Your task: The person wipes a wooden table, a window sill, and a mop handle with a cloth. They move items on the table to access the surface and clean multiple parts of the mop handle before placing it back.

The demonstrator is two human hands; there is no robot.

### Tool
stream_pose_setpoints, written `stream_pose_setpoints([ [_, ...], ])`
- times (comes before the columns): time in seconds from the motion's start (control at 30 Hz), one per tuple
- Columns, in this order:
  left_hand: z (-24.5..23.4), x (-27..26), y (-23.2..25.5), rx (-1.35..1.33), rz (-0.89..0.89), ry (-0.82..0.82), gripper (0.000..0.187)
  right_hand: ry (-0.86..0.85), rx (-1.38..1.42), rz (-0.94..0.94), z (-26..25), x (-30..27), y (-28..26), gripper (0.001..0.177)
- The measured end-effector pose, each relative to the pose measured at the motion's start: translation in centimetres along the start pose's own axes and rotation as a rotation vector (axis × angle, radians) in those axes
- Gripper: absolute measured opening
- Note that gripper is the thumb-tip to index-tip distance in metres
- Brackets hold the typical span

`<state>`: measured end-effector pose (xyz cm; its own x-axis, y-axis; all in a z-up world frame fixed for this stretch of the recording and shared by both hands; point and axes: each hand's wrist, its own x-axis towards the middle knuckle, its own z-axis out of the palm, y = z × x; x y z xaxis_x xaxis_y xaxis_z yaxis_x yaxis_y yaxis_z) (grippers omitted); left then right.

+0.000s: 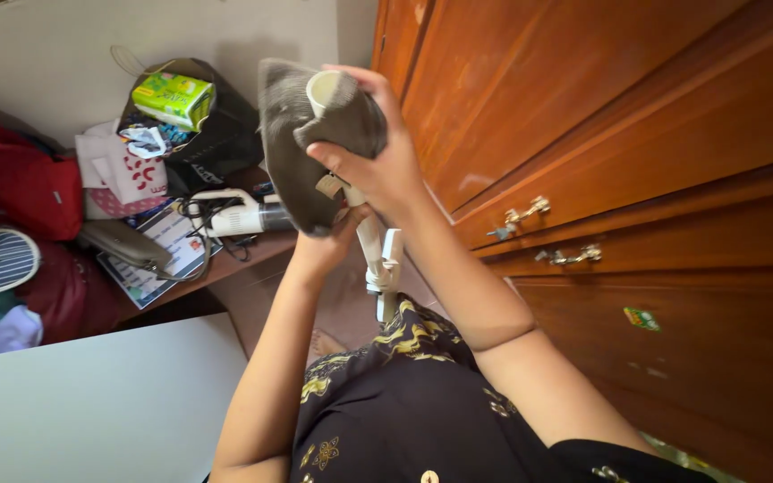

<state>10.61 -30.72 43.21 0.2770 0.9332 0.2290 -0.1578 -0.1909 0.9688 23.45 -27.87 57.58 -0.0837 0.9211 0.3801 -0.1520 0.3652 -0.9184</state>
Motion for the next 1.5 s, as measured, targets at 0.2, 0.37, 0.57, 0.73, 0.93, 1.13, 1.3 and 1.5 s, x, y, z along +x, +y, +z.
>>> stream_pose_setpoints([
  [0.2,-1.3,-0.8,1.5,-0.188,0.026,0.168,0.06,0.331,-0.203,-0.075,3.6,-7.4,8.4,0.066],
  [0.37,-3.3,-0.8,3.0,-0.274,-0.001,0.09,0.053,0.207,-0.385,-0.135,0.2,-9.3,10.7,0.049],
  [0.57,-4.9,-0.6,3.2,-0.253,-0.031,0.115,0.035,0.324,0.037,-0.021,-1.0,-6.7,6.5,0.077],
  [0.73,-5.1,-0.4,1.4,-0.123,0.052,0.118,0.02,0.007,-0.153,-0.15,1.5,-4.6,1.2,0.094],
  [0.93,-4.1,-0.1,2.2,0.274,-0.065,0.128,0.025,0.331,-0.243,-0.044,5.2,0.3,2.6,0.067],
  [1.13,-9.7,1.4,12.0,0.061,0.182,0.092,0.036,0.189,-0.102,0.08,3.5,-1.0,3.3,0.052],
  [1.3,-8.3,3.9,17.1,0.384,0.228,-0.082,0.042,-0.017,-0.176,0.045,5.0,-2.2,3.9,0.064],
  [1.5,-6.1,4.3,17.7,0.581,0.3,-0.059,0.01,-0.111,-0.229,0.063,4.5,-3.0,2.8,0.055],
])
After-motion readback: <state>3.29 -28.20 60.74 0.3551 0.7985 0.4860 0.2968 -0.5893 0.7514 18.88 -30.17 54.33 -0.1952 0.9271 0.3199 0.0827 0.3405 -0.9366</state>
